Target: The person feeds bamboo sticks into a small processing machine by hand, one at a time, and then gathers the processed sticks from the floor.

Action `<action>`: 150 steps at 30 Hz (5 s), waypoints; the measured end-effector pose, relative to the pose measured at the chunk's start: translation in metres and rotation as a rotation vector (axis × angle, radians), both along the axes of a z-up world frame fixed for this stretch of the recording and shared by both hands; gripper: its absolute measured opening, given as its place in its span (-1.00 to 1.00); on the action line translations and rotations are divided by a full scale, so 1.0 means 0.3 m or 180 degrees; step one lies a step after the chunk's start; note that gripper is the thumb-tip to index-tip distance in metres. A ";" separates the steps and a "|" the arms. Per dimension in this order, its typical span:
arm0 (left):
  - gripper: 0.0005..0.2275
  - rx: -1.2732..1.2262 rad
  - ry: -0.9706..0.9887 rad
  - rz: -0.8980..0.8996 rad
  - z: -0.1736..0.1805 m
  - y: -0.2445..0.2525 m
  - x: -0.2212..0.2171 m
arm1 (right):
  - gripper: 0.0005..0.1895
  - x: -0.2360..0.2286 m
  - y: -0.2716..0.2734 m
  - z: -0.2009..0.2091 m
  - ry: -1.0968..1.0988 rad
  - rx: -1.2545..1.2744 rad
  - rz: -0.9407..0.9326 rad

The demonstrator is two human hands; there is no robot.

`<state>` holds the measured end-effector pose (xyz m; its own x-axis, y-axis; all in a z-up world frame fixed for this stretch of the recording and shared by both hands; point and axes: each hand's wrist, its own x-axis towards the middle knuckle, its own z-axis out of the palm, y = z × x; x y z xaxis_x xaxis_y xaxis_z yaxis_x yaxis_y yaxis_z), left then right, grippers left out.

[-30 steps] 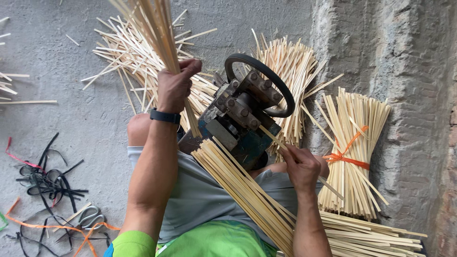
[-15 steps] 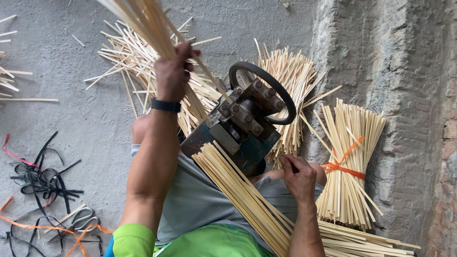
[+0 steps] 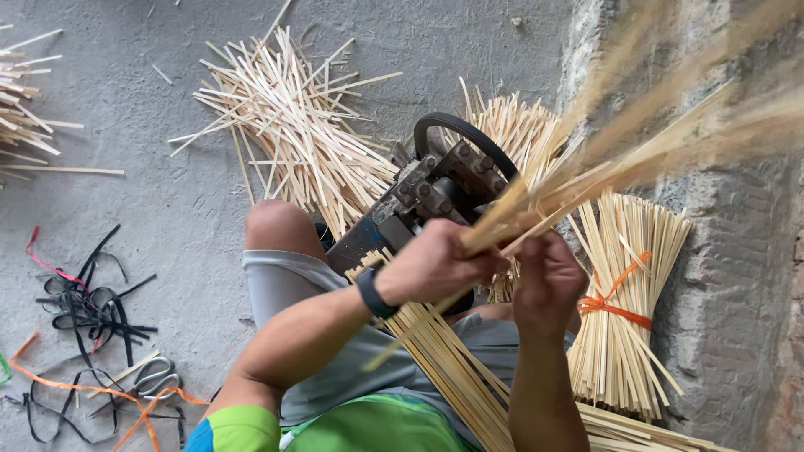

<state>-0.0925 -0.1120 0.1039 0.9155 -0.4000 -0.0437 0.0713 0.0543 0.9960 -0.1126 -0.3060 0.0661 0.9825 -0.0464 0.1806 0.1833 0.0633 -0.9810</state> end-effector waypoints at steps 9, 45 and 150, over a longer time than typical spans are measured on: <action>-0.79 -0.1007 0.0617 0.0675 -0.059 0.249 0.153 | -0.68 -0.138 -0.442 -0.097 0.1335 -0.1200 -0.0487; -0.77 -0.0292 0.1164 0.3089 -0.704 0.354 0.472 | -0.64 -0.267 -0.158 -0.323 0.1919 -0.2732 0.0851; -0.74 -0.0372 -0.0055 0.2051 -0.253 0.397 0.375 | -0.82 -0.358 -0.469 -0.250 0.1182 -0.2715 -0.0367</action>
<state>0.0201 0.0072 0.0281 0.9736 0.2277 -0.0162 -0.0277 0.1886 0.9817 -0.2199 -0.4468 -0.0090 0.9816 -0.1436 -0.1259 -0.1908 -0.7036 -0.6845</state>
